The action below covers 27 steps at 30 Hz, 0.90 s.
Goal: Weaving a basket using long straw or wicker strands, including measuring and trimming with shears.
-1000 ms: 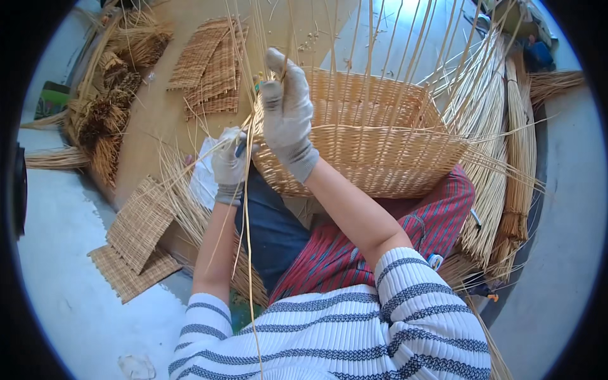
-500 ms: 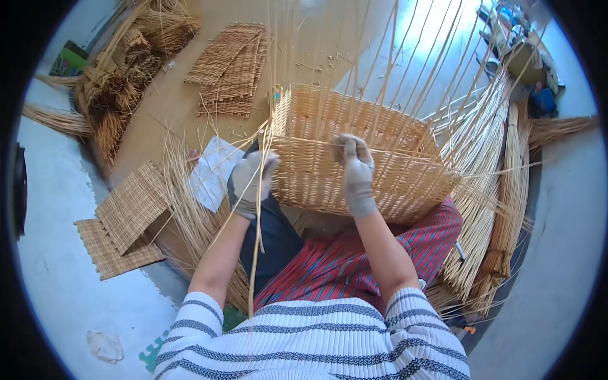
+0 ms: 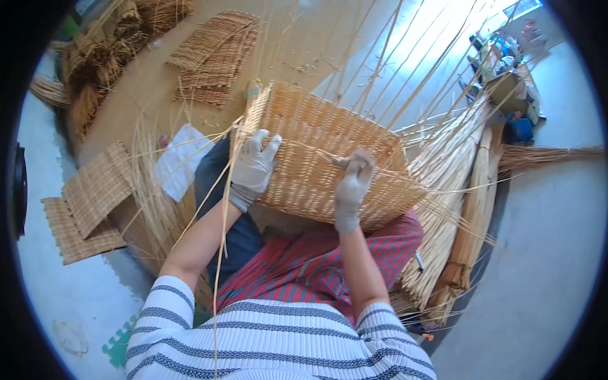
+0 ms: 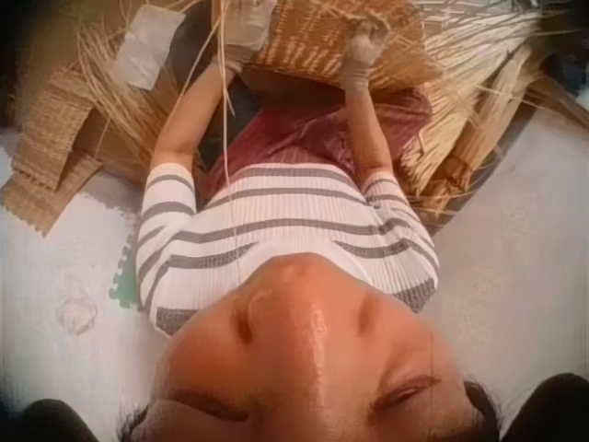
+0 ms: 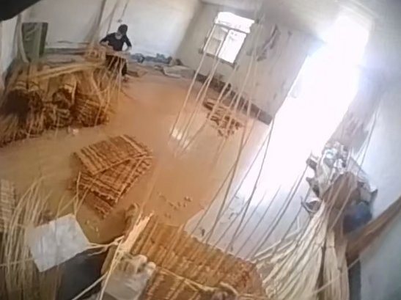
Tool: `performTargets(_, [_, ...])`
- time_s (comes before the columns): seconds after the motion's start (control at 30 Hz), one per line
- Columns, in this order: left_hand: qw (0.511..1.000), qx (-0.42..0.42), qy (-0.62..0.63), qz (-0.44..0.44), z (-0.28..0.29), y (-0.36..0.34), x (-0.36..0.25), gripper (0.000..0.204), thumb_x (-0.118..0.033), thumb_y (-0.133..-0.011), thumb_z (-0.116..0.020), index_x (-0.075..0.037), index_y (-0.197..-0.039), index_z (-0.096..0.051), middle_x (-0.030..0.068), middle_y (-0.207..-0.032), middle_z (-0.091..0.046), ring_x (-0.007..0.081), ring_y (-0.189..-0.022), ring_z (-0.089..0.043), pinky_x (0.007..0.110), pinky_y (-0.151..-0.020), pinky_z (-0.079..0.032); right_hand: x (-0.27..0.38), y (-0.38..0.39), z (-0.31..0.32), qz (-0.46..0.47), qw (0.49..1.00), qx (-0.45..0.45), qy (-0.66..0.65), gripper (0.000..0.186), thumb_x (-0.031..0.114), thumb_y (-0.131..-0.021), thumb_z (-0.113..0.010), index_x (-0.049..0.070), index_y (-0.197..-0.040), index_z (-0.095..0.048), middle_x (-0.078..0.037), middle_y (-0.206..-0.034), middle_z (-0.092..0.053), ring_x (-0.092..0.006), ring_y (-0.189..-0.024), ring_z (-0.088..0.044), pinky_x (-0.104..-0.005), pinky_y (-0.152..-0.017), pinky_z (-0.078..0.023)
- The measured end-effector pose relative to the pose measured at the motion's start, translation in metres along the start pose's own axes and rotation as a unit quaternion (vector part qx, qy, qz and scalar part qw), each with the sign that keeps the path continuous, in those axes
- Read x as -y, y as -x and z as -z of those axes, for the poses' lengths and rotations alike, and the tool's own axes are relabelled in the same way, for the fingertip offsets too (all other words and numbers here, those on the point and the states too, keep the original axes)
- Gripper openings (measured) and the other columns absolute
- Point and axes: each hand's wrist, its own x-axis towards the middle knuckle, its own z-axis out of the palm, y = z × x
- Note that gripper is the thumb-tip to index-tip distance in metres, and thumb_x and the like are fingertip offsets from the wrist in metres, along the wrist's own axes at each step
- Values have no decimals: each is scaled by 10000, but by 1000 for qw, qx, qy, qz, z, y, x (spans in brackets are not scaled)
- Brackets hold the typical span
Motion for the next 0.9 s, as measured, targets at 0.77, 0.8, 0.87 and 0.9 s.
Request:
performTargets(0.77, [883,-345,159,274,-10,24,44,279,-200,-910,-802,-44,-1109,-686,144,-1089,-694,315,-1020,-677,403,-908,-557,63,99,-143,-11,877,426,221,344,23,-907,-736,49,-1250,-736,-191,-1045,-743,-379,-930,-714,-432,-801,-569])
performTargets(0.8, [897,-307,170,268,-9,18,60,288,-201,-892,-816,-51,-1106,-694,141,-1079,-700,316,-1014,-681,401,-907,-558,70,92,-168,-36,883,421,203,309,22,-928,-727,45,-1236,-747,-179,-1065,-754,-351,-939,-721,-409,-821,-572])
performTargets(0.87, [921,-227,192,253,-9,10,85,309,-201,-857,-844,-64,-1100,-710,136,-1059,-711,319,-1002,-689,398,-907,-560,76,84,-196,77,855,455,237,318,4,-927,-718,46,-1241,-750,-178,-1096,-749,-339,-946,-717,-414,-822,-567])
performTargets(0.9, [931,-179,201,247,-11,8,94,320,-202,-840,-858,-71,-1096,-718,134,-1049,-717,320,-996,-693,396,-906,-561,73,85,-198,115,849,442,267,323,-5,-926,-713,46,-1243,-751,-178,-1112,-747,-334,-950,-716,-416,-822,-565])
